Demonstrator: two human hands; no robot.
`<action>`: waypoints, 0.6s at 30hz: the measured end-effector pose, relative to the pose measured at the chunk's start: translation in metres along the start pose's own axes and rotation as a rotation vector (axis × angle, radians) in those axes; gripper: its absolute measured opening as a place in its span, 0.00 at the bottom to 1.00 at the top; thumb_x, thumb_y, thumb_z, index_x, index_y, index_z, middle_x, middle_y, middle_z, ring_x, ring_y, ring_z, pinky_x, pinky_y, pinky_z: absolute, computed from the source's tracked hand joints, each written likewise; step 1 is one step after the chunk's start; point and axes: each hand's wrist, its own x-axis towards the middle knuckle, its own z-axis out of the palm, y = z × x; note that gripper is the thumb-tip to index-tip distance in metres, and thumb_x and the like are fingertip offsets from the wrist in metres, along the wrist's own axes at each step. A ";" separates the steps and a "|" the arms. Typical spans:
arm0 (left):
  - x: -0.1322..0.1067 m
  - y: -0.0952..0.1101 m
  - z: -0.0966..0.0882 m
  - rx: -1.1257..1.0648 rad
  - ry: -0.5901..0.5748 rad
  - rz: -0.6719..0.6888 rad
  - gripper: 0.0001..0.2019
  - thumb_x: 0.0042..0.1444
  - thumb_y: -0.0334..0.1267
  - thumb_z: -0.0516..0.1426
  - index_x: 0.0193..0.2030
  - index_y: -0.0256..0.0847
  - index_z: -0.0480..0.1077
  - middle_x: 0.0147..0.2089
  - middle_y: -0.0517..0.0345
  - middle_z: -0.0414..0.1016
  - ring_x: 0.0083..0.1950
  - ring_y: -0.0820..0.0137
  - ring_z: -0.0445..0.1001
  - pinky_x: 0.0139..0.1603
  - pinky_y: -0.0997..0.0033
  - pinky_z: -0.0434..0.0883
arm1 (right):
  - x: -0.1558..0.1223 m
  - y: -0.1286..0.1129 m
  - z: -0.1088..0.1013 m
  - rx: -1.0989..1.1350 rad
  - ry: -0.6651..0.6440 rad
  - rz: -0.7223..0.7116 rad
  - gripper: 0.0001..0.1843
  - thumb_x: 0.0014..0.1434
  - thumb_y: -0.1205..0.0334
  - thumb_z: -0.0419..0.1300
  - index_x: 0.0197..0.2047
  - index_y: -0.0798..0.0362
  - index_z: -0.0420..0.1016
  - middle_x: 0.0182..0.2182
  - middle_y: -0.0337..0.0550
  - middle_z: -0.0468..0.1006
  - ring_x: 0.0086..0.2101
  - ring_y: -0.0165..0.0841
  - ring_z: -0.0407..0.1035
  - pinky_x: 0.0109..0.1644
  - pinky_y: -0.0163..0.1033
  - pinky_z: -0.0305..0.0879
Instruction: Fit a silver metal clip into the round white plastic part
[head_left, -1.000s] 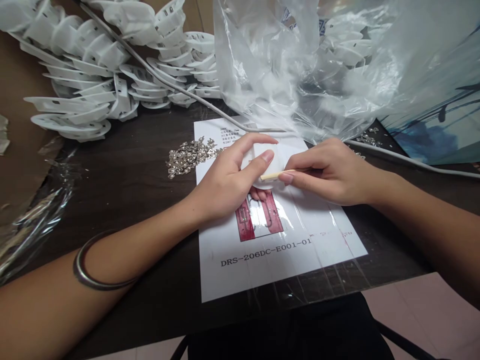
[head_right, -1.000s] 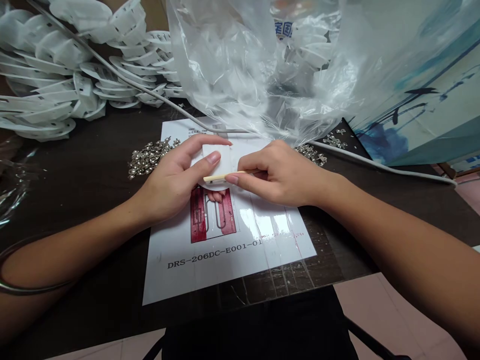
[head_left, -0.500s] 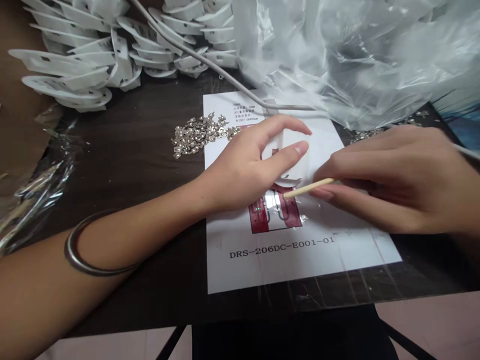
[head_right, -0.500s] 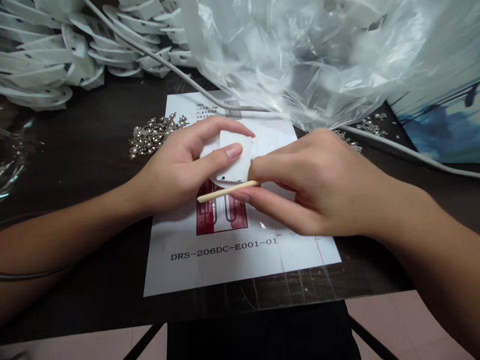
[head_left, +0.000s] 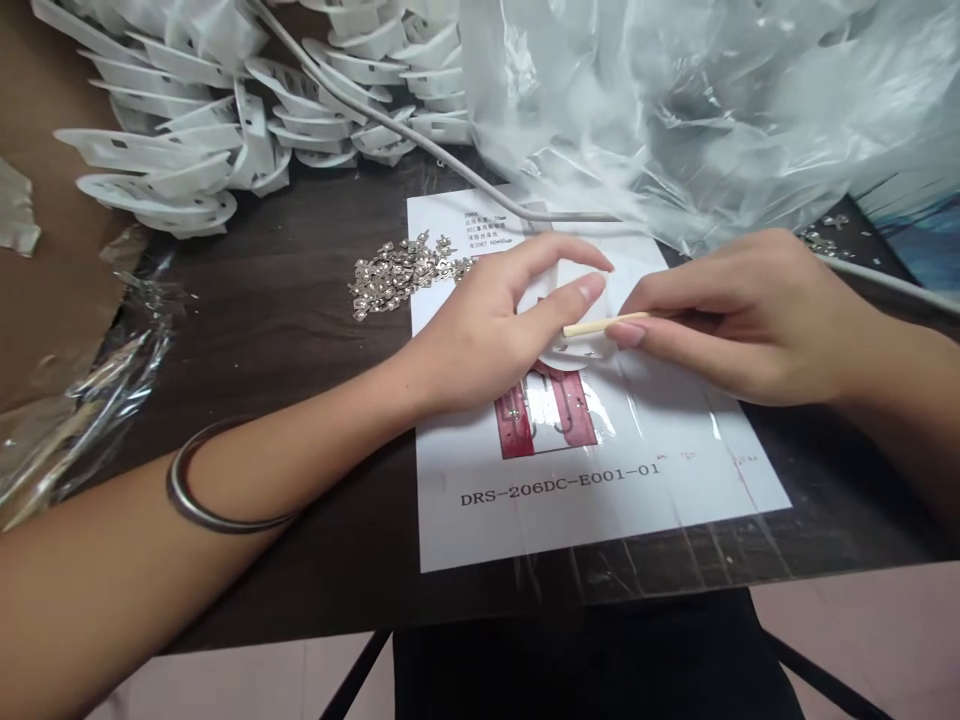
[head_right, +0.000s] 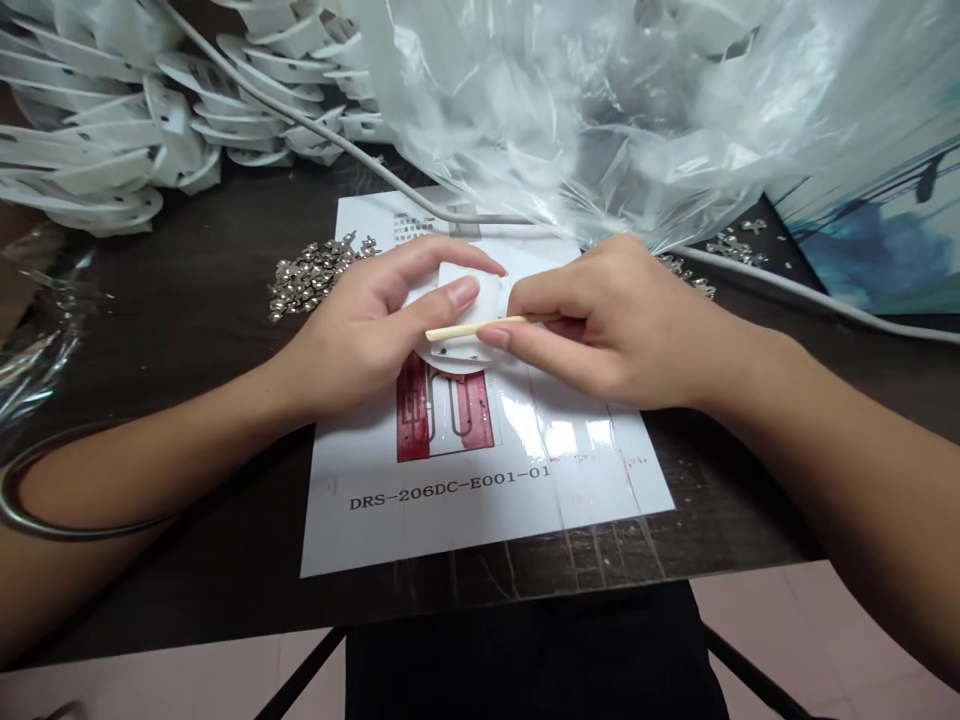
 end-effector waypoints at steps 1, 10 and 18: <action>0.000 0.000 0.000 -0.013 0.004 0.002 0.10 0.63 0.41 0.53 0.44 0.44 0.74 0.43 0.63 0.77 0.49 0.66 0.75 0.54 0.64 0.70 | 0.001 0.001 0.000 0.000 0.008 0.008 0.23 0.66 0.55 0.52 0.22 0.58 0.71 0.13 0.32 0.55 0.16 0.18 0.47 0.22 0.32 0.45; 0.000 -0.001 0.000 -0.053 0.004 0.010 0.14 0.65 0.41 0.49 0.42 0.39 0.74 0.39 0.58 0.76 0.41 0.71 0.73 0.44 0.70 0.71 | 0.004 0.007 0.001 0.071 0.021 0.054 0.23 0.66 0.54 0.52 0.22 0.57 0.69 0.13 0.31 0.54 0.17 0.18 0.46 0.21 0.30 0.45; -0.001 0.001 0.001 -0.127 -0.004 -0.035 0.15 0.65 0.46 0.50 0.43 0.40 0.74 0.37 0.59 0.76 0.35 0.74 0.73 0.35 0.74 0.70 | 0.004 0.008 -0.001 0.111 0.047 0.051 0.24 0.67 0.55 0.51 0.22 0.58 0.70 0.13 0.30 0.53 0.17 0.18 0.46 0.22 0.31 0.45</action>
